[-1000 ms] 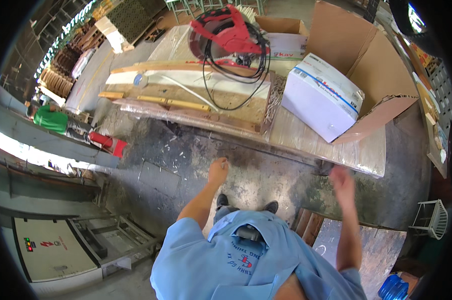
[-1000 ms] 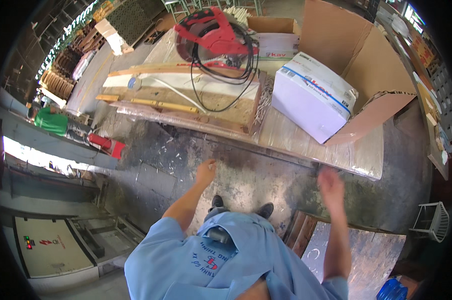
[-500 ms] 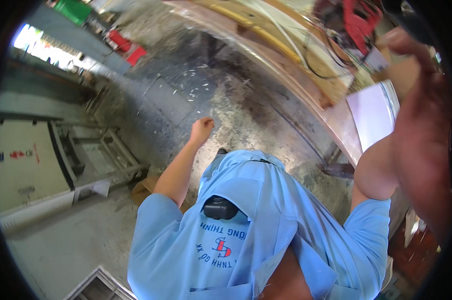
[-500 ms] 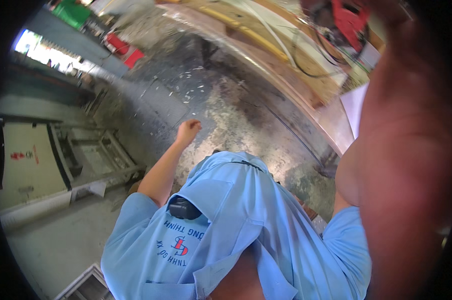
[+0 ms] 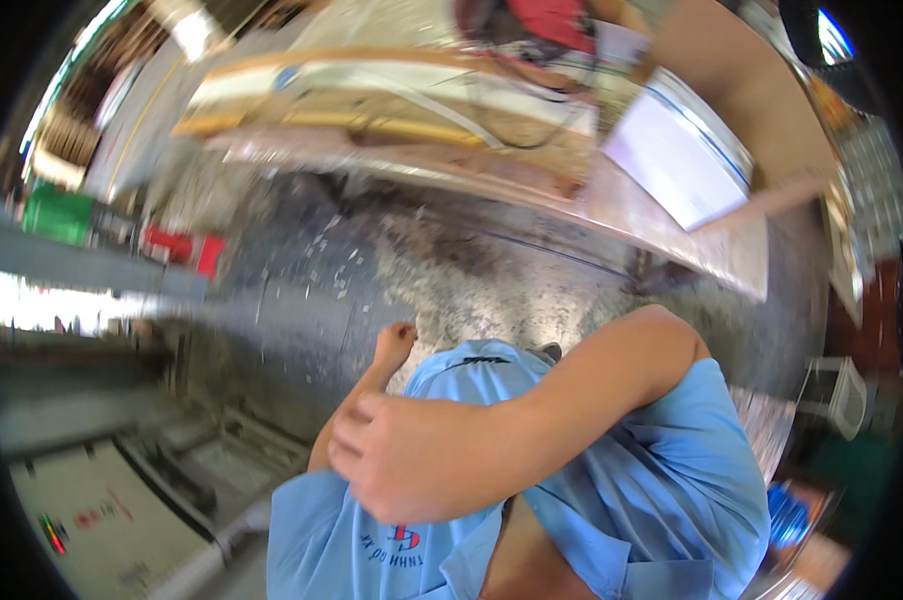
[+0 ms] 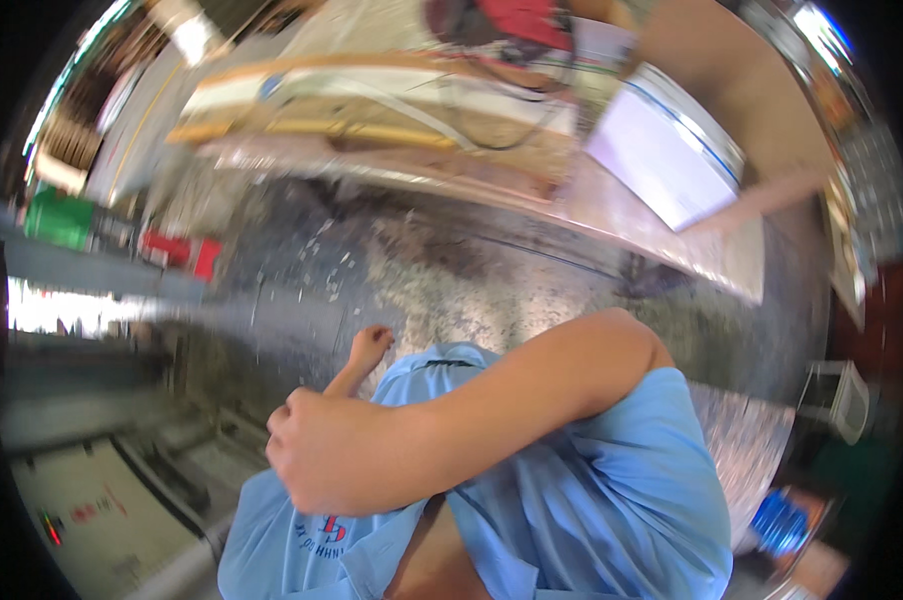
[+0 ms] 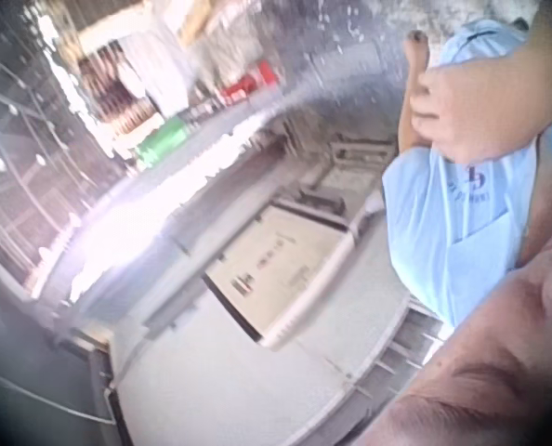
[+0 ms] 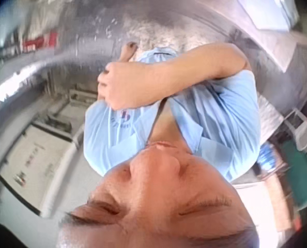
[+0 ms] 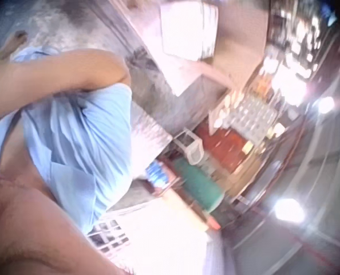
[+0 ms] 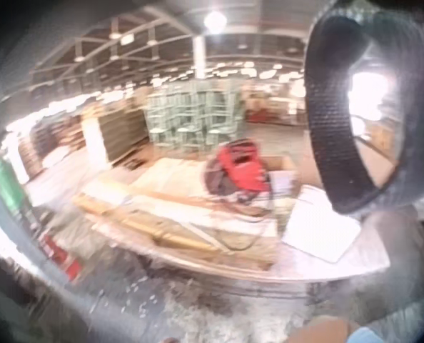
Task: The person uses a pneumatic screwdriver to fasten screws into pre-drilled holes on stacked cardboard crates. The person sits on the floor, inserts screws, and drives them into the crate structure. The person briefly pauses to look around and then resumes fastening screws.
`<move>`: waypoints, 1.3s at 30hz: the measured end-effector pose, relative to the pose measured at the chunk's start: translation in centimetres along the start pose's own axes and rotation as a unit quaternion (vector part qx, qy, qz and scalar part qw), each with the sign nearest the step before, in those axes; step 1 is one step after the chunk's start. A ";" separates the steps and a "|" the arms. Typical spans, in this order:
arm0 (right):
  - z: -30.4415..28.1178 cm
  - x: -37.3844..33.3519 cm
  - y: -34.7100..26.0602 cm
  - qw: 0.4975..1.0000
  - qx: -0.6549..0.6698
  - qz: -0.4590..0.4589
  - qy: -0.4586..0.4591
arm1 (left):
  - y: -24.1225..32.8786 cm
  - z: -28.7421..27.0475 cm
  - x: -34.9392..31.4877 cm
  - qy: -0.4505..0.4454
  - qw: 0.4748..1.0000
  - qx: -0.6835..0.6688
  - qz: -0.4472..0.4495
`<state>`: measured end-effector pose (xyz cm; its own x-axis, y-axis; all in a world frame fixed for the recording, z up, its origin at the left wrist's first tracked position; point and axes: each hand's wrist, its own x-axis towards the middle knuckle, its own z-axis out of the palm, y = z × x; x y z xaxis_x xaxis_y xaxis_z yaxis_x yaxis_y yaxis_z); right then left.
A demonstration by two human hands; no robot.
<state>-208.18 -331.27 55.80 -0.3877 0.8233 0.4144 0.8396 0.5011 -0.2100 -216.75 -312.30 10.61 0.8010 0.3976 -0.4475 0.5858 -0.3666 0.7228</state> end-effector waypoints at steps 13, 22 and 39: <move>-5.6 -36.1 -3.6 0.442 0.347 0.562 0.607 | 39.5 17.4 -1.1 -0.482 0.846 -0.114 0.197; -10.8 -53.1 -7.6 0.273 0.051 0.563 0.778 | 64.5 31.7 -4.6 -0.508 0.661 -0.176 0.523; -19.4 -68.2 -7.5 0.486 -0.118 0.651 0.571 | 77.8 44.8 2.6 -0.609 0.706 -0.189 0.308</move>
<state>-180.64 -396.32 46.34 0.8817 -0.3502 0.3161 0.1632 -0.4022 -0.9009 -163.62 -377.46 42.09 0.5353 -0.8427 0.0579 0.1904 0.1872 0.9637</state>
